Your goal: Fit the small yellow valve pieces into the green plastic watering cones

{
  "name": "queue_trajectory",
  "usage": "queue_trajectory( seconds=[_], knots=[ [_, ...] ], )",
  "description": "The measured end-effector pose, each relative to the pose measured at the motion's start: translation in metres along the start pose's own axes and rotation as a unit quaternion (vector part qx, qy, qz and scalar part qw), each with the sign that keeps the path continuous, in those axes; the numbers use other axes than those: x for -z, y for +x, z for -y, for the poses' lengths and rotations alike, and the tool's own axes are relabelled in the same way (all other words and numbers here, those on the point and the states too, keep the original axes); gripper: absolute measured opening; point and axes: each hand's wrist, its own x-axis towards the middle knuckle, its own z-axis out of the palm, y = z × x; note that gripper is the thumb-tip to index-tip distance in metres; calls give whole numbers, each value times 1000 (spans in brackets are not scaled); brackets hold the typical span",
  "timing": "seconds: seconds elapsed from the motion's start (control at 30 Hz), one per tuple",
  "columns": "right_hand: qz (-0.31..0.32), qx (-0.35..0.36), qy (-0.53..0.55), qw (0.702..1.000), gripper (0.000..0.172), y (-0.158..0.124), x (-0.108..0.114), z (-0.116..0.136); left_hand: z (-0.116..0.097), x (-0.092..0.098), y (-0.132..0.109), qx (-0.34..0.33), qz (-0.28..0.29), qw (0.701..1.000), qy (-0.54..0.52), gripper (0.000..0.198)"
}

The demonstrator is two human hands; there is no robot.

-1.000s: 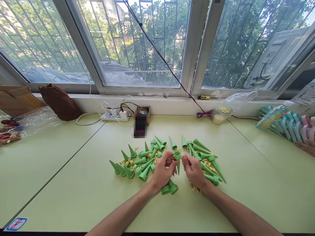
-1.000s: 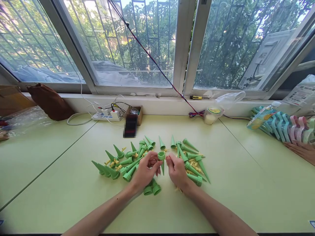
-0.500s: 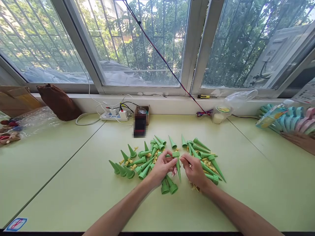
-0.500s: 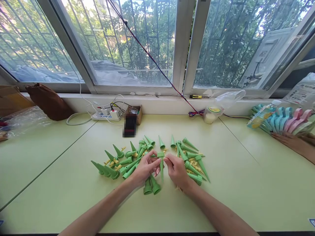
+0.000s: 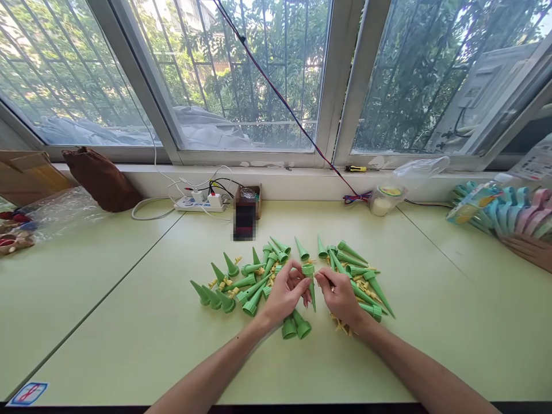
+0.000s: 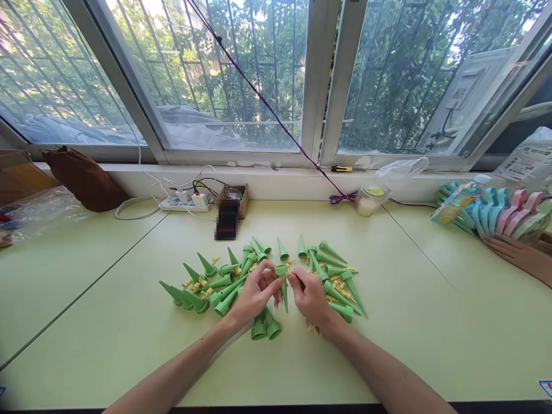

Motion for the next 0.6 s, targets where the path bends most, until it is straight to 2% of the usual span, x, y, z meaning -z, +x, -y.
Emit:
queue_trajectory(
  seconds=[0.37, 0.6],
  knots=[
    [-2, -7, 7, 1000, 41, 1, 0, 0, 4, 1, 1, -3, -9, 1000, 10, 38],
    [24, -6, 24, 999, 42, -1, -1, -3, 5, 2, 3, 62, -26, 997, -33, 54]
  ],
)
